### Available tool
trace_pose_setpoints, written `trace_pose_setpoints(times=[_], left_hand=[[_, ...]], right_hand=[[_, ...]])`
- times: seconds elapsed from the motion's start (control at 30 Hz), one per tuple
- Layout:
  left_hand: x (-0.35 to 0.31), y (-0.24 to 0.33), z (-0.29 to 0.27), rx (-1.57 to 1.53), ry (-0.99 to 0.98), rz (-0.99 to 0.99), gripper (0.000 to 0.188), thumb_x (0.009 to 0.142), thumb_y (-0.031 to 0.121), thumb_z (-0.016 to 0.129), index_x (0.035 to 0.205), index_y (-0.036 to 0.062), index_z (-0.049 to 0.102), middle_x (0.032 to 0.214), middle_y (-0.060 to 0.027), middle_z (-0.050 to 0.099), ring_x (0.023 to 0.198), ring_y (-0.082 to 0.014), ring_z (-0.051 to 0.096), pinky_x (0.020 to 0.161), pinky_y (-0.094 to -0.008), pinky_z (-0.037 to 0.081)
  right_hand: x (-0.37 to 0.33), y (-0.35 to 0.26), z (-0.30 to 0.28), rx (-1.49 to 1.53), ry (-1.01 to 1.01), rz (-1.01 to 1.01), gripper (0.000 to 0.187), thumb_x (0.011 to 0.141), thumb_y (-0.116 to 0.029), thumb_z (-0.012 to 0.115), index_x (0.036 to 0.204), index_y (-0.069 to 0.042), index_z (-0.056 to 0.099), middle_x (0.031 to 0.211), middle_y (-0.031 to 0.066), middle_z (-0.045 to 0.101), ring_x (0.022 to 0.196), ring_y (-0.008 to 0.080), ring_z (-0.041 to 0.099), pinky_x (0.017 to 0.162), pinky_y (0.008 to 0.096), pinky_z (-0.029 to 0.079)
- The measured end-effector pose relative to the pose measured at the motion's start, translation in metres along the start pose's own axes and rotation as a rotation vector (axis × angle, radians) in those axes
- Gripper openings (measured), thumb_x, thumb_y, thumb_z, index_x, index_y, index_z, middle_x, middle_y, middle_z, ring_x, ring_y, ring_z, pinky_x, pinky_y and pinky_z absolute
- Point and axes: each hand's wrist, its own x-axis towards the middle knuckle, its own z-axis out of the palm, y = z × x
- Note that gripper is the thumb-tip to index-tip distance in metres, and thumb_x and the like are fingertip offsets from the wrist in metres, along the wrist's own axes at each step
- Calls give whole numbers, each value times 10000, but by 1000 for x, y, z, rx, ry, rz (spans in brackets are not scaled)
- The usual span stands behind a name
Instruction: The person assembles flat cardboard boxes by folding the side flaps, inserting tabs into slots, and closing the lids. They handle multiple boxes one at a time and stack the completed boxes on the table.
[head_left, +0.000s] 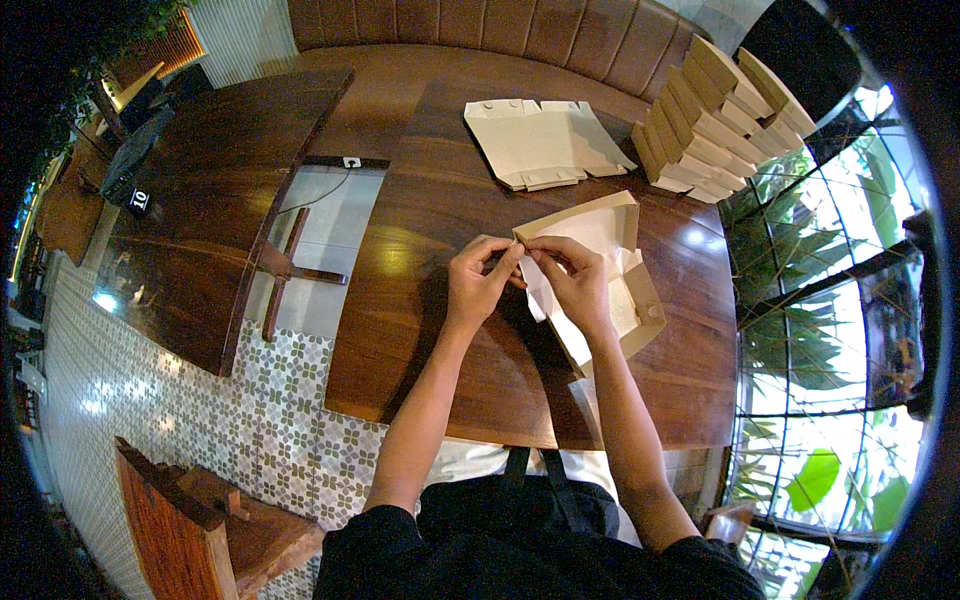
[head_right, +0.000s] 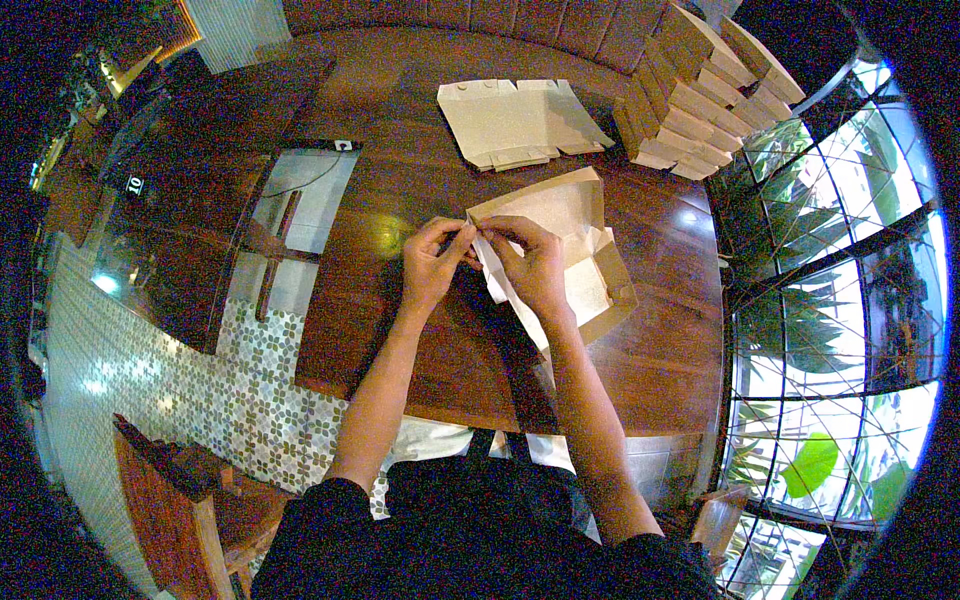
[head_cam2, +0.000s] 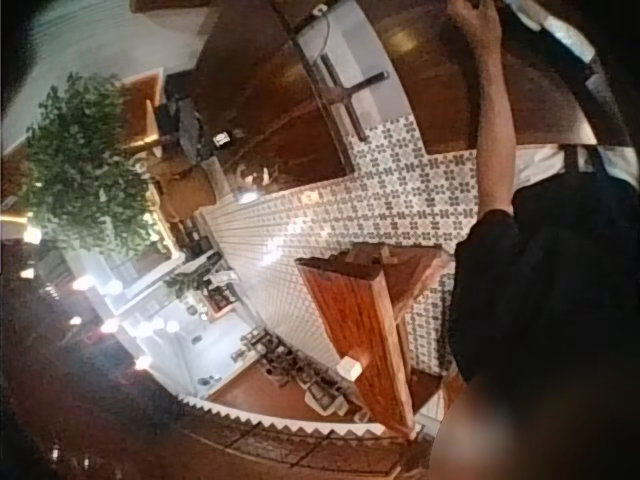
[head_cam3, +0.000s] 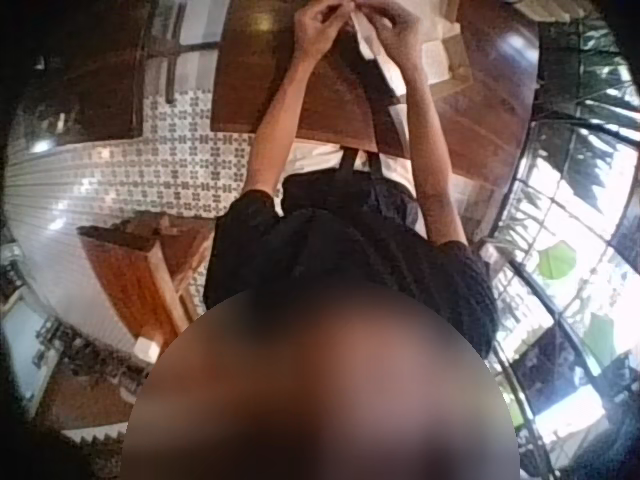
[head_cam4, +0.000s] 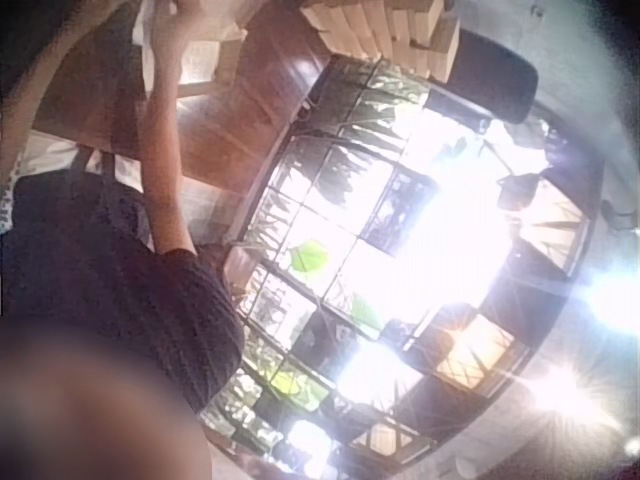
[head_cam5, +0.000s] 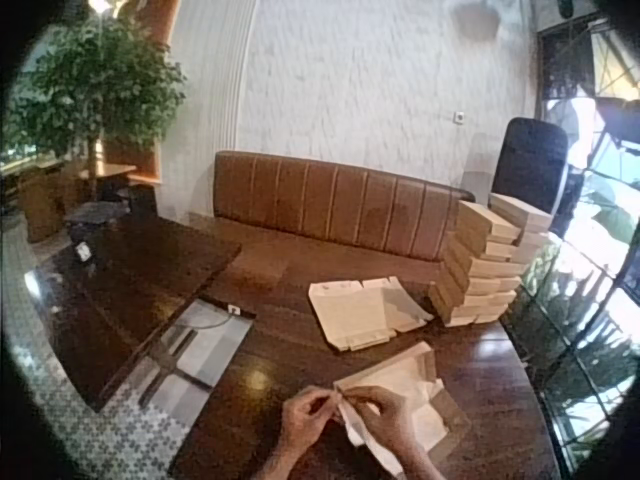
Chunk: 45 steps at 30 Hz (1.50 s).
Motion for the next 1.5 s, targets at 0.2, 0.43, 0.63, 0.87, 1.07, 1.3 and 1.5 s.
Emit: trace_pose_setpoints(times=[0.2, 0.43, 0.63, 0.87, 1.07, 1.3, 1.5], left_hand=[[2, 1, 1, -101, 1, -39, 244, 958, 132, 787, 1056, -37, 640, 975, -105, 700, 808, -142, 700, 640, -296, 659], [6, 12, 3, -90, 38, 14, 291, 967, 109, 772, 1178, -15, 616, 996, -92, 696, 831, -123, 680, 615, -274, 632], [7, 15, -8, 140, -120, 35, 331, 1015, 156, 711, 1338, 89, 705, 1055, -59, 699, 911, -112, 666, 611, -233, 575], [12, 5, -10, 237, -82, 210, 310, 998, 138, 732, 1294, 49, 716, 1045, -49, 683, 897, -105, 644, 623, -221, 554], [6, 0, -8, 170, -43, 76, 326, 983, 91, 738, 1295, 18, 677, 982, -44, 674, 793, -85, 628, 603, -229, 559], [9, -1, -10, 184, -60, 85, 319, 1001, 78, 708, 1309, 14, 658, 951, -37, 685, 776, -87, 637, 612, -238, 564], [11, -5, -14, 50, 32, -31, 261, 976, 127, 752, 1201, 9, 692, 954, -43, 679, 811, -86, 632, 606, -244, 541]], right_hand=[[16, 11, -13, 180, -182, 229, 207, 963, -84, 763, 1147, 9, 752, 1014, 78, 783, 923, 136, 727, 846, 289, 585], [27, 26, -13, 419, -364, 361, 214, 1020, -139, 707, 1194, -13, 703, 1078, 48, 737, 1002, 144, 690, 950, 303, 555], [24, 28, -10, 714, -381, 527, 188, 1048, -147, 663, 1202, -44, 697, 1082, 37, 724, 1007, 135, 681, 966, 294, 551], [24, 25, -7, 389, -360, 332, 196, 1057, -172, 651, 1169, -16, 693, 1039, 36, 725, 954, 136, 677, 932, 294, 539], [21, 21, 8, 317, -245, 332, 191, 1051, -186, 664, 1085, -3, 708, 919, 37, 715, 835, 116, 635, 787, 285, 525], [21, 19, 11, 329, -237, 305, 215, 1058, -200, 652, 1107, 2, 706, 947, 57, 727, 837, 147, 673, 790, 303, 557], [10, 10, 4, 249, -193, 290, 264, 1051, -196, 659, 1192, 20, 715, 1049, 96, 764, 940, 173, 722, 855, 320, 575]])
